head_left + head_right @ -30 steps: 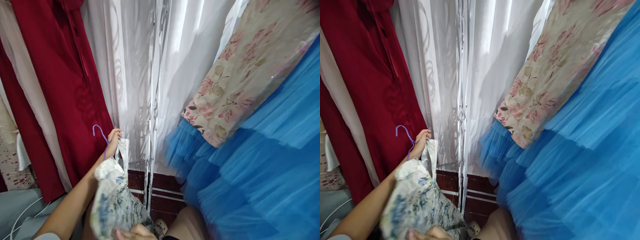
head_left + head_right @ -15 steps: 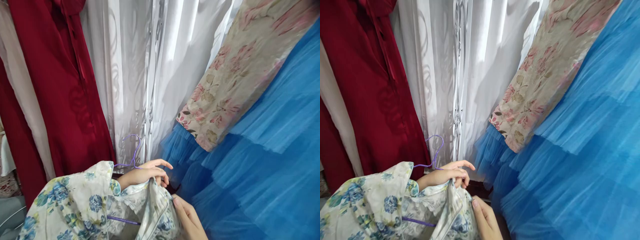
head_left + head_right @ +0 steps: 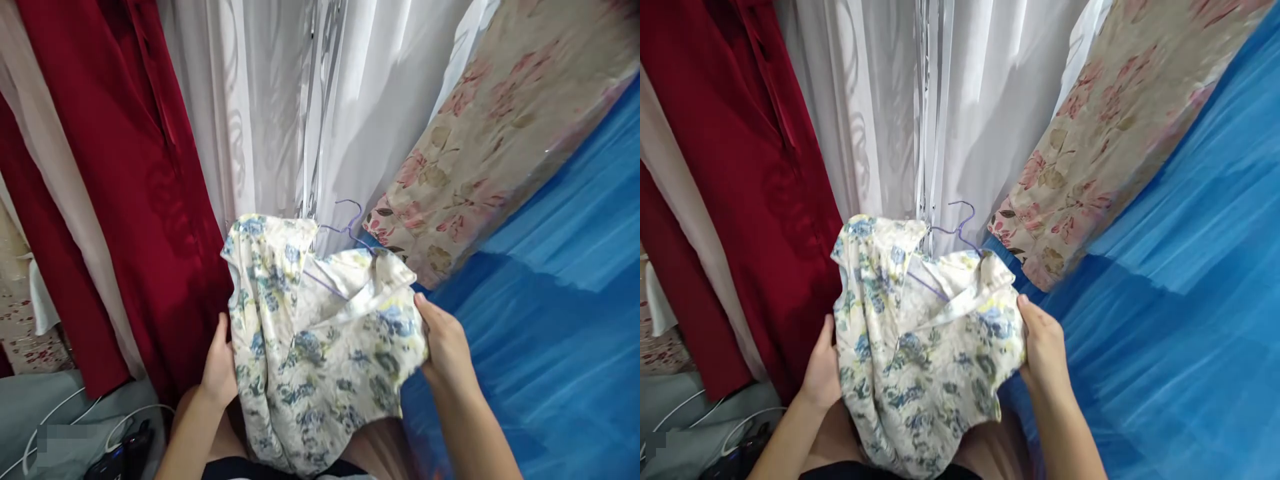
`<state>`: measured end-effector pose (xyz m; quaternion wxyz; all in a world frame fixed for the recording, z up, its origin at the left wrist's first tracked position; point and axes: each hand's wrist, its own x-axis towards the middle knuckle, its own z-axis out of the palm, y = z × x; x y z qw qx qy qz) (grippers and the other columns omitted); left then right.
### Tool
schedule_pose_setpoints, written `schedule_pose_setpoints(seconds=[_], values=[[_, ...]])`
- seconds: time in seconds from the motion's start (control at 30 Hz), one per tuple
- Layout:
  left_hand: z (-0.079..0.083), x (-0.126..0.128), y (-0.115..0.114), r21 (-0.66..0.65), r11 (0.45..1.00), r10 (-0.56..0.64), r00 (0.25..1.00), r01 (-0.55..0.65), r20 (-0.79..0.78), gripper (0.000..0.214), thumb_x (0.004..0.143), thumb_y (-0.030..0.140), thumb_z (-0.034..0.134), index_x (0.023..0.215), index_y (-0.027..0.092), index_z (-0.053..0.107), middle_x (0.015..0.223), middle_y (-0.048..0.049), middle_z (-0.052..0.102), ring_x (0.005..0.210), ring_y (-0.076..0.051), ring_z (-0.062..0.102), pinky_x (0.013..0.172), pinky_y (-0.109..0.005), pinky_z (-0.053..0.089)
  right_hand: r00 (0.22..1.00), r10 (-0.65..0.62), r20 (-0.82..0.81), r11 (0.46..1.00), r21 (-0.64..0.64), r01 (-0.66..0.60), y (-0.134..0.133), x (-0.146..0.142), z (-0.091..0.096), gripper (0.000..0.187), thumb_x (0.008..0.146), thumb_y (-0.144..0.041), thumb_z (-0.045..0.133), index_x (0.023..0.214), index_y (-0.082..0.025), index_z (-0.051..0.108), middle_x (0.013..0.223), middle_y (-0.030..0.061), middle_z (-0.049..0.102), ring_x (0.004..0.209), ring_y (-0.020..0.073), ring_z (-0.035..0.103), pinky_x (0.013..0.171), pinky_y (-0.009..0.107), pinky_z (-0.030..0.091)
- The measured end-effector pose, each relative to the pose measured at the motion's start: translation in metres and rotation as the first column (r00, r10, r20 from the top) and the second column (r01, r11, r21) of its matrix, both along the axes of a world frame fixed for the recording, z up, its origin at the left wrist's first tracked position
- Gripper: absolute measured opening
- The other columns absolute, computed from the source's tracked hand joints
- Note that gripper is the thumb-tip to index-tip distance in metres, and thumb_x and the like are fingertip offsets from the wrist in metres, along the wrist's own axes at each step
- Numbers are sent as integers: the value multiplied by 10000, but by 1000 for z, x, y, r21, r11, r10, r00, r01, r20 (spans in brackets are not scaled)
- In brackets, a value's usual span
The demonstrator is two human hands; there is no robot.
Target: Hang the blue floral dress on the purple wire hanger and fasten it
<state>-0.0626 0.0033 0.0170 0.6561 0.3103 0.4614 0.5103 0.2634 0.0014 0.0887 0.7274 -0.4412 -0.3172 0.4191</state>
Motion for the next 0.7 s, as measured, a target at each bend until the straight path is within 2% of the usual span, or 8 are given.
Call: schedule_pose_setpoints(seconds=[0.1, 0.23, 0.43, 0.53, 0.6, 0.63, 0.67, 0.7], values=[[-17, -8, -17, 75, 994, 73, 991, -82, 112, 762, 695, 733, 592, 1315, 290, 608, 1185, -106, 707, 1259, -360, 560, 1009, -517, 482, 998, 36, 58, 997, 60, -40, 38, 0, 21, 185, 753, -369, 753, 812, -197, 723, 620, 53, 731, 613, 296, 724, 541, 391, 614], [-30, 0, -36, 83, 970, 223, 971, -230, 83, 565, 637, 384, 793, 1178, 308, 652, 1144, -58, 722, 1251, -302, 579, 1037, -430, 491, 981, 139, 132, 988, 46, -146, 68, 0, 44, 178, 759, -363, 749, 779, -190, 717, 578, 48, 712, 503, 265, 685, 443, 355, 568], [-66, 17, -55, -65, 961, 273, 961, -269, 53, 490, 598, 338, 748, 1082, 317, 674, 1056, -43, 745, 1150, -318, 646, 931, -416, 546, 933, 284, 221, 958, -27, -285, 65, 17, 57, 185, 733, -349, 769, 763, -169, 741, 579, 57, 716, 406, 196, 615, 365, 276, 483], [-89, 25, -66, -136, 963, 223, 970, -234, -91, 437, 567, 350, 731, 1002, 346, 695, 975, -36, 752, 1155, -338, 639, 885, -418, 554, 894, 330, 301, 944, -100, -315, 56, 25, 53, 236, 729, -401, 774, 788, -174, 751, 626, 61, 730, 472, 214, 642, 402, 288, 495], [-100, 30, -71, -174, 960, 186, 965, -218, -183, 401, 558, 349, 733, 957, 340, 697, 941, -41, 750, 1164, -340, 632, 883, -420, 546, 900, 180, 397, 983, -34, -181, 47, 21, 41, 265, 748, -429, 754, 868, -193, 755, 757, 63, 759, 642, 242, 692, 525, 315, 546], [-104, 33, -72, -182, 957, 188, 961, -225, -203, 384, 560, 349, 730, 941, 326, 696, 936, -46, 748, 1168, -339, 628, 889, -418, 540, 895, 17, 445, 998, 53, -46, 39, 15, 31, 281, 770, -430, 735, 932, -200, 749, 864, 65, 766, 768, 251, 703, 633, 333, 566], [-108, 35, -72, -177, 953, 210, 955, -247, -208, 370, 565, 352, 723, 931, 309, 693, 938, -53, 746, 1170, -338, 626, 899, -415, 532, 862, -188, 470, 978, 165, 123, 30, 7, 17, 299, 795, -421, 714, 1001, -207, 735, 984, 68, 755, 902, 252, 688, 760, 346, 560], [-111, 36, -71, -165, 946, 243, 948, -278, -206, 360, 570, 351, 715, 925, 291, 689, 943, -59, 744, 1168, -337, 625, 912, -413, 524, 792, -394, 466, 915, 275, 294, 18, -3, 1, 327, 827, -408, 686, 1085, -208, 707, 1116, 75, 720, 1031, 250, 649, 895, 362, 519]])
